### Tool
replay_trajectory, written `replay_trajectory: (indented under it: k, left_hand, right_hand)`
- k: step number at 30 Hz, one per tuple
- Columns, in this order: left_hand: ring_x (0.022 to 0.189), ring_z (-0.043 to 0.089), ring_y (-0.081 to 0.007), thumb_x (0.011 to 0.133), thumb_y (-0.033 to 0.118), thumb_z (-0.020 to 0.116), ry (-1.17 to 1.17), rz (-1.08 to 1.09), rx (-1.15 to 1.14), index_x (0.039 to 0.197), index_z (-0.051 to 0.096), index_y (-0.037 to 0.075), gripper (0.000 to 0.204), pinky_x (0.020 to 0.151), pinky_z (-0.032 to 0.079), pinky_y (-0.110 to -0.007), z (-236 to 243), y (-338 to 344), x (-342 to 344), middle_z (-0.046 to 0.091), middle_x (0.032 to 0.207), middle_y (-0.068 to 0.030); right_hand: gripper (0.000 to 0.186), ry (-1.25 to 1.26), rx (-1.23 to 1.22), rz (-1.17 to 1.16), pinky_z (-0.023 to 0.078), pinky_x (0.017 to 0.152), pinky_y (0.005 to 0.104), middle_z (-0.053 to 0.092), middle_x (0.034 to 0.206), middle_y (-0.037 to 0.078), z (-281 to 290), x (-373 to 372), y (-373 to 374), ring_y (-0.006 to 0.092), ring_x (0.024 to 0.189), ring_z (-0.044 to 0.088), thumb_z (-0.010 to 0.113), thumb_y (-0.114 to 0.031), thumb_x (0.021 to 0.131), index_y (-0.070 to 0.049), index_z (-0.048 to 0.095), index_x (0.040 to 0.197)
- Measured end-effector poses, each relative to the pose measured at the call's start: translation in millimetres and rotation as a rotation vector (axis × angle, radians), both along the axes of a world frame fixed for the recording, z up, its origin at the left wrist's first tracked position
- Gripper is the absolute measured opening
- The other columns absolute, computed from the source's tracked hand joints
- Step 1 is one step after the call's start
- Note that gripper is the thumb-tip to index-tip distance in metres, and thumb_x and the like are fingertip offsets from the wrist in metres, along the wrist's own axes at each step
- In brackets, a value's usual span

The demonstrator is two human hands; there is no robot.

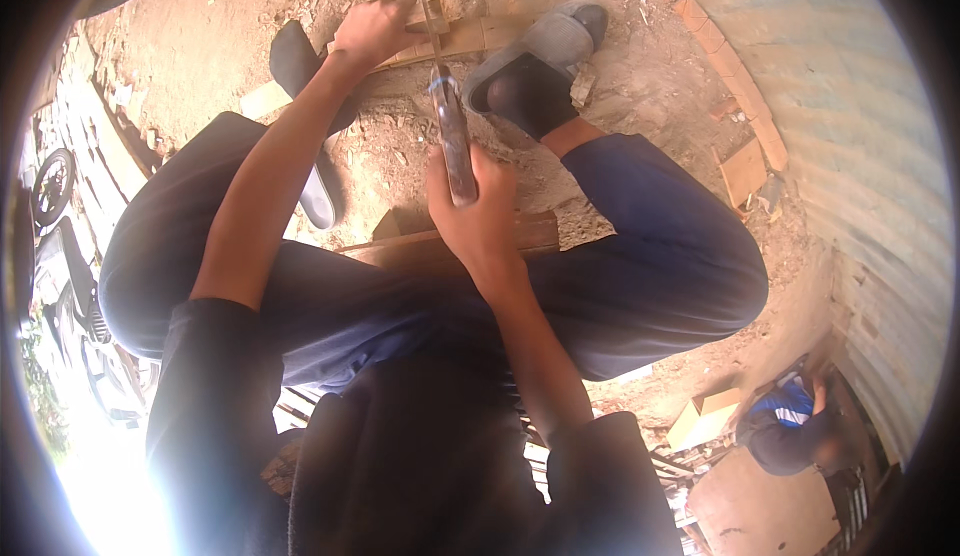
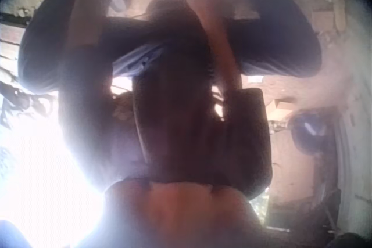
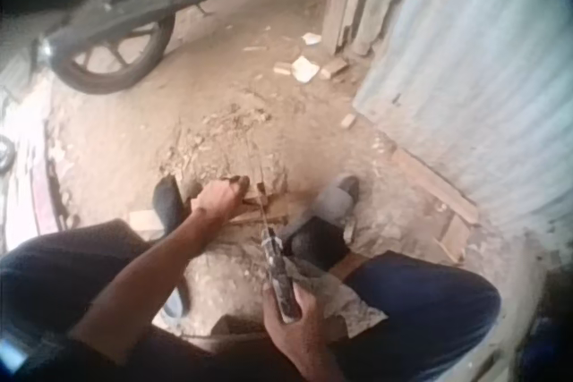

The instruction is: The person sits on the ground and uses a hand saw to cut a small wooden block. They hold the block steady with one hand and saw with the other, producing sawdust as they work.

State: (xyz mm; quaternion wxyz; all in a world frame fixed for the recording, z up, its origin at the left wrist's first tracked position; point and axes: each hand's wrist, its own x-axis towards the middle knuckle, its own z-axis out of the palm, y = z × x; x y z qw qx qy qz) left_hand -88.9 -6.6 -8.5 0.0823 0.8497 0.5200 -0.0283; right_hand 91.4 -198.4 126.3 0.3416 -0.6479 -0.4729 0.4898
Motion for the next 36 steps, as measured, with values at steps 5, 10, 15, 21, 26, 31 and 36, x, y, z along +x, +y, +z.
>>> replay_trajectory:
  k: [5,10,15,21,26,31,36]
  left_hand:
    - [0.079,0.071,-0.0277,0.081,0.059,0.066,0.060,0.023,-0.022,0.108,0.056,0.008,0.059,0.066,0.057,-0.039,4,-4,3,0.069,0.090,-0.0123]
    - [0.078,0.070,-0.0263,0.083,0.056,0.066,0.021,0.018,0.035,0.107,0.055,0.008,0.055,0.067,0.057,-0.038,7,-9,4,0.068,0.093,-0.0123]
    - [0.081,0.070,-0.0270,0.083,0.054,0.067,0.066,0.045,-0.034,0.108,0.055,0.007,0.054,0.069,0.058,-0.038,9,-10,9,0.067,0.098,-0.0119]
    - [0.074,0.068,-0.0255,0.084,0.062,0.061,0.027,-0.019,0.035,0.108,0.054,0.008,0.059,0.062,0.057,-0.039,1,-4,4,0.066,0.095,-0.0116]
    - [0.071,0.067,-0.0238,0.084,0.060,0.062,0.113,0.032,-0.040,0.109,0.053,0.007,0.060,0.059,0.057,-0.038,-1,-2,8,0.066,0.093,-0.0119]
    - [0.079,0.070,-0.0265,0.082,0.059,0.065,0.037,-0.002,-0.014,0.113,0.053,0.009,0.059,0.066,0.058,-0.039,-8,-3,4,0.067,0.095,-0.0128]
    - [0.083,0.070,-0.0280,0.081,0.058,0.066,0.116,0.034,-0.088,0.112,0.055,0.009,0.059,0.069,0.058,-0.040,13,-8,11,0.067,0.098,-0.0120]
  right_hand:
    - [0.023,0.000,0.125,-0.062,0.031,0.049,0.0278,0.043,0.057,-0.002,-14,-3,-29,0.0044,0.054,0.038,0.062,-0.012,0.093,-0.001,0.055,0.075]
    - [0.019,0.000,0.091,-0.047,0.033,0.049,0.0277,0.044,0.057,-0.001,-27,-9,16,0.0045,0.055,0.040,0.063,-0.008,0.092,-0.001,0.056,0.077]
    - [0.015,-0.011,0.149,-0.069,0.035,0.049,0.0292,0.048,0.058,0.000,-31,-7,-26,0.0054,0.054,0.044,0.064,-0.008,0.092,0.000,0.060,0.080]
    - [0.017,0.004,0.098,-0.032,0.042,0.053,0.0359,0.055,0.059,0.013,-38,-10,28,0.0185,0.053,0.058,0.061,-0.016,0.091,0.000,0.063,0.086]
    - [0.025,-0.006,0.193,-0.099,0.030,0.046,0.0287,0.042,0.054,-0.001,-43,-12,-4,0.0054,0.050,0.039,0.066,-0.011,0.091,-0.002,0.054,0.071]
    - [0.022,0.024,0.172,-0.067,0.032,0.047,0.0296,0.044,0.054,0.001,-46,-15,22,0.0072,0.050,0.040,0.064,-0.012,0.092,-0.001,0.056,0.074]
    - [0.017,-0.039,0.144,-0.077,0.040,0.050,0.0336,0.052,0.055,0.010,-40,-9,-20,0.0132,0.049,0.051,0.062,-0.012,0.091,0.000,0.058,0.079]
